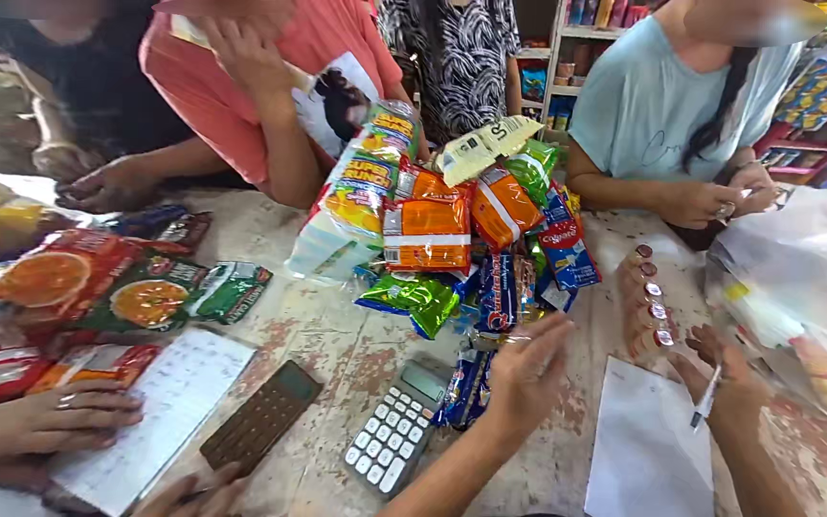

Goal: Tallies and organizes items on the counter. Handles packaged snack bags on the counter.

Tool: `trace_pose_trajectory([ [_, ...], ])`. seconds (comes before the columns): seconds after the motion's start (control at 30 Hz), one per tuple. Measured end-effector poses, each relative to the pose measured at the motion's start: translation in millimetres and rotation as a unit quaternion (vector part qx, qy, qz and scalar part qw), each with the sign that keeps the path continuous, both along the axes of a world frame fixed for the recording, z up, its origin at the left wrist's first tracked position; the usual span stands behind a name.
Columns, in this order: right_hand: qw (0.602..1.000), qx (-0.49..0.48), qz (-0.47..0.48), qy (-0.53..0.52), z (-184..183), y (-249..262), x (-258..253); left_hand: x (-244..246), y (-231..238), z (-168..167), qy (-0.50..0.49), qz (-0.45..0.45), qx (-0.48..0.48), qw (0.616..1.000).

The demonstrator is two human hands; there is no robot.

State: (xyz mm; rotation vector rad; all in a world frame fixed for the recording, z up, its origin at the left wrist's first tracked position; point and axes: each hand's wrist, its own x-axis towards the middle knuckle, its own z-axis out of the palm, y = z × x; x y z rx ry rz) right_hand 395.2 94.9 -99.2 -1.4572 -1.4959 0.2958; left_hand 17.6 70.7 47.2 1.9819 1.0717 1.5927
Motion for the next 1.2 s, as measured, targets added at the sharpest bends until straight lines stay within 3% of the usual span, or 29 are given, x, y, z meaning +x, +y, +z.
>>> trace_pose_trajectory([
  [0.13, 0.995, -0.030, -0.038, -0.083, 20.4, 37.3, -45.9, -67.8, 14.7, 39.6, 0.008, 0.208, 0.129, 0.970],
  [0.27, 0.979, -0.053, -0.089, -0.173, 8.7, 64.5, -45.6, -132.7, 23.4, 57.0, 0.032, 0.290, 0.139, 0.946],
  [0.37, 0.978, -0.062, -0.086, -0.180, 1.4, 64.5, -17.9, -174.0, 35.2, 69.0, 0.052, 0.352, 0.054, 0.933],
  [0.47, 0.980, -0.083, -0.084, -0.161, -0.9, 57.2, 10.8, -210.7, 56.6, 71.7, 0.076, 0.385, -0.104, 0.914],
  [0.57, 0.979, -0.085, -0.076, -0.167, -9.1, 53.1, 28.4, -246.8, 79.2, 66.2, 0.166, 0.328, -0.250, 0.896],
  [0.63, 0.979, -0.091, -0.080, -0.162, -13.7, 52.1, 31.3, -257.1, 87.8, 53.7, 0.208, 0.323, -0.274, 0.882],
  [0.87, 0.980, -0.117, -0.110, -0.119, -1.1, 45.9, 4.4, -259.1, 115.4, -2.2, 0.155, 0.418, 0.000, 0.895],
  [1.03, 0.980, -0.119, -0.113, -0.111, 0.2, 45.1, -3.7, -257.5, 121.5, 16.2, 0.185, 0.419, 0.004, 0.889],
  [1.2, 0.990, -0.078, -0.085, -0.080, -4.2, 39.3, -4.2, -259.8, 111.6, 34.1, 0.072, 0.452, 0.116, 0.881],
])
